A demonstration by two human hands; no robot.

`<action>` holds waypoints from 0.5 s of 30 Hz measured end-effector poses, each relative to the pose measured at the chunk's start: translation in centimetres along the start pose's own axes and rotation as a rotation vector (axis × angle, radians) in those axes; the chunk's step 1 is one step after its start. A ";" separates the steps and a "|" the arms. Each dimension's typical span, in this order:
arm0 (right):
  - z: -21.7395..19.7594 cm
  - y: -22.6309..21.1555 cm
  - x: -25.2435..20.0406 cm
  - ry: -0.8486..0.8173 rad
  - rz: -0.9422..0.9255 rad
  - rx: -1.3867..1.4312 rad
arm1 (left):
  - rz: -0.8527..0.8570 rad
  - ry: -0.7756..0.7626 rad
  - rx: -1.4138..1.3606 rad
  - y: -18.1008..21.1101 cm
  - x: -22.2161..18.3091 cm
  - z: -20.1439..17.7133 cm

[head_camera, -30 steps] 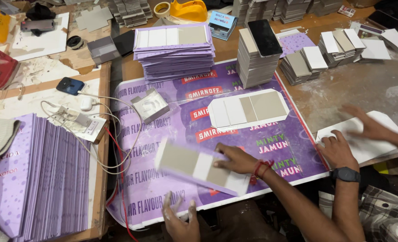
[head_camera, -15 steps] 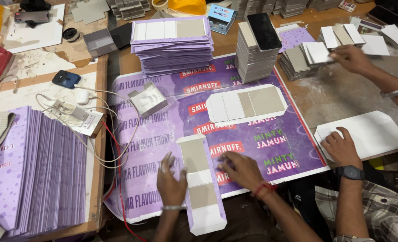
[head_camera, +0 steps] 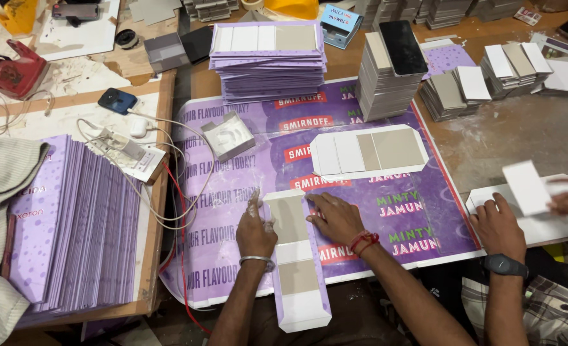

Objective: The person folds purple printed cardboard sheets into small rectangular boxes by hand, pressing the creases and stacking the finished units. A coworker across the table performs the same task simultaneously.

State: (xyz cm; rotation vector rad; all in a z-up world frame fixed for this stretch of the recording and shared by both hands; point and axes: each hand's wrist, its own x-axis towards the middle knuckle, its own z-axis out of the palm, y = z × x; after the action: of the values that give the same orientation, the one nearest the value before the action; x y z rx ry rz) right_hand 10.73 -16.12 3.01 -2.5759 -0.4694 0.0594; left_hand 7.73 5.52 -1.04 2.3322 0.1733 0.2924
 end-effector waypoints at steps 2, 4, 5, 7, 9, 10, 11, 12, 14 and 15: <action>-0.4 0.1 0.8 -0.076 0.026 -0.001 | -0.021 -0.018 -0.013 -0.1 0.3 0.0; -0.8 0.1 1.6 -0.148 0.052 -0.016 | -0.026 -0.037 -0.009 -0.1 0.4 -0.1; -0.9 0.1 1.9 -0.183 0.066 -0.030 | 0.007 -0.017 -0.014 -0.2 0.4 -0.2; -0.9 0.2 2.2 -0.213 0.079 -0.038 | 0.071 0.020 -0.024 -0.3 0.4 -0.3; -0.7 0.3 2.0 -0.201 0.077 -0.025 | 0.014 -0.038 -0.018 -0.4 0.4 -0.3; -0.5 0.4 1.9 -0.166 0.066 -0.014 | -0.015 -0.067 -0.016 -0.3 0.4 -0.3; -0.4 0.5 1.8 -0.131 0.055 -0.003 | 0.018 -0.057 0.001 -0.3 0.6 -0.3; -0.1 0.7 1.6 -0.097 0.043 0.008 | 0.050 -0.047 0.019 -0.3 0.6 -0.3; 0.2 0.9 1.4 -0.084 0.039 -0.011 | 0.088 -0.035 0.030 -0.2 0.6 -0.4; 0.4 1.0 1.3 -0.078 0.038 -0.020 | 0.095 -0.034 0.024 -0.1 0.6 -0.5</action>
State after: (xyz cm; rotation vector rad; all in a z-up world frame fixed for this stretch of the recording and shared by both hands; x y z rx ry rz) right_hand 12.20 -16.31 2.25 -2.6101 -0.4519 0.1698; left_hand 8.20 6.08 -0.71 2.3715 0.0499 0.2990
